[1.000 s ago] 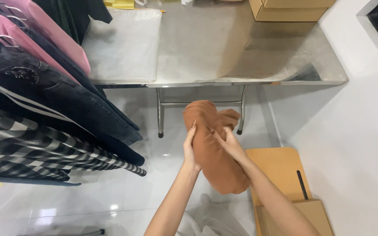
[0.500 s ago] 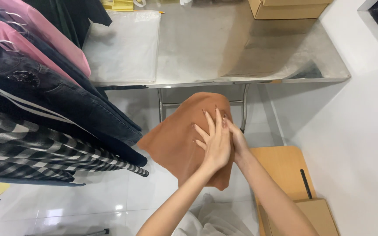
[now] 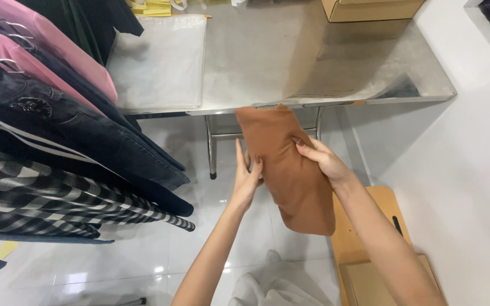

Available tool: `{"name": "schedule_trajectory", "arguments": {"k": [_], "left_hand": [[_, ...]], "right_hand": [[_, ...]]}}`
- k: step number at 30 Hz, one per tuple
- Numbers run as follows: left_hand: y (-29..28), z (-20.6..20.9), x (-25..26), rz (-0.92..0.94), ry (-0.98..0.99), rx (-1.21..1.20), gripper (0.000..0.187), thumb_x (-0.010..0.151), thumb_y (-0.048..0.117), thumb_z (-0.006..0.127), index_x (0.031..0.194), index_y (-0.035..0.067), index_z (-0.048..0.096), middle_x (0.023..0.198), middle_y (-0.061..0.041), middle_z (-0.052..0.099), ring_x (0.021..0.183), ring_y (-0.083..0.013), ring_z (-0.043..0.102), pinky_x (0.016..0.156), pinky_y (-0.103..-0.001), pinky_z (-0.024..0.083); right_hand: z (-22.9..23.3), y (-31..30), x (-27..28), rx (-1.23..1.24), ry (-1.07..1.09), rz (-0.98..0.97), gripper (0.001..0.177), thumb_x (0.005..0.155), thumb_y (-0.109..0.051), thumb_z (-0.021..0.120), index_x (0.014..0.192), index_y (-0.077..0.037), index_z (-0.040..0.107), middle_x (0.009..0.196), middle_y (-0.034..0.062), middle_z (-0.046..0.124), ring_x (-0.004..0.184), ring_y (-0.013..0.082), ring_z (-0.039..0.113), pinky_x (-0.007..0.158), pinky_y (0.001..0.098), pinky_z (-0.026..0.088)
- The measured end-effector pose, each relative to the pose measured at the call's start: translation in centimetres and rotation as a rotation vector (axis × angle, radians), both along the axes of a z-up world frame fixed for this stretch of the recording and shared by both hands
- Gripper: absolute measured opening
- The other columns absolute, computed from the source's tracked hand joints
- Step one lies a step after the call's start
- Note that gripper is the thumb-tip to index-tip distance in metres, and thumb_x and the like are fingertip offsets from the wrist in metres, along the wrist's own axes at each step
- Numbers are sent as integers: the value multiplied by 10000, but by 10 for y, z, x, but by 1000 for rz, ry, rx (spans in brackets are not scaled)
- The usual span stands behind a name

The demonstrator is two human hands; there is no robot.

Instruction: Taking clothes off hangers and folding them on a table

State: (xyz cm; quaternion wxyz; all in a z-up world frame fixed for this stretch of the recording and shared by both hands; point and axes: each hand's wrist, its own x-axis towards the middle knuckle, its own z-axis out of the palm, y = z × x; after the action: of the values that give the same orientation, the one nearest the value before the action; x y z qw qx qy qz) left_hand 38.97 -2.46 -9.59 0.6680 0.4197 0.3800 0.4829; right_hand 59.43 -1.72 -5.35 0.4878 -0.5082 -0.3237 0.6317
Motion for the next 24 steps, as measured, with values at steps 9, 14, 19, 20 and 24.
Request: {"name": "schedule_trajectory", "arguments": {"k": [9,14,19,20,24], "left_hand": [[2,-48,53,-35,-483,-374,868,915,428,891,1640,247,450,1464,-107,620,1253,-330,678,1029,-560,606],[17,-58,44,117,-332,-493,867,813,54,866,1580,272,524,1387,-198,669,1163,-407,721,929,-626,621],[-8,4,65,57,107,-109,1236,747,-161,522,1736,187,-131,1771,-357,-41,1568,-664,35,1215,-786,222],[-5,-6,70,-114,336,-71,1300,757,-134,577,1719,254,-207,1756,-309,-171,1491,-750,-51,1171,-853,173],[-11,-19,64,-508,810,13,1183,840,246,709,1770,221,-21,1794,-165,-256,1446,-810,-162,1051,-980,63]], "right_hand": [[-69,14,10,62,83,-40,522,1074,-328,657,1541,-130,531,1364,211,688,1215,333,699,1093,506,531],[-72,15,9,568,-522,-45,526,1080,-107,665,1577,-126,496,1390,236,647,1331,333,634,1135,491,503],[-32,-22,-32,398,-451,154,667,1176,-399,395,1753,-124,200,1758,337,145,1617,465,127,1312,617,110],[-14,-26,-41,197,-287,33,783,1094,-423,558,1751,-171,213,1749,254,260,1596,378,266,1296,540,228],[-24,-15,-35,-278,120,-288,918,948,-454,829,1636,-31,392,1519,233,601,1320,308,650,1138,509,514]]}}
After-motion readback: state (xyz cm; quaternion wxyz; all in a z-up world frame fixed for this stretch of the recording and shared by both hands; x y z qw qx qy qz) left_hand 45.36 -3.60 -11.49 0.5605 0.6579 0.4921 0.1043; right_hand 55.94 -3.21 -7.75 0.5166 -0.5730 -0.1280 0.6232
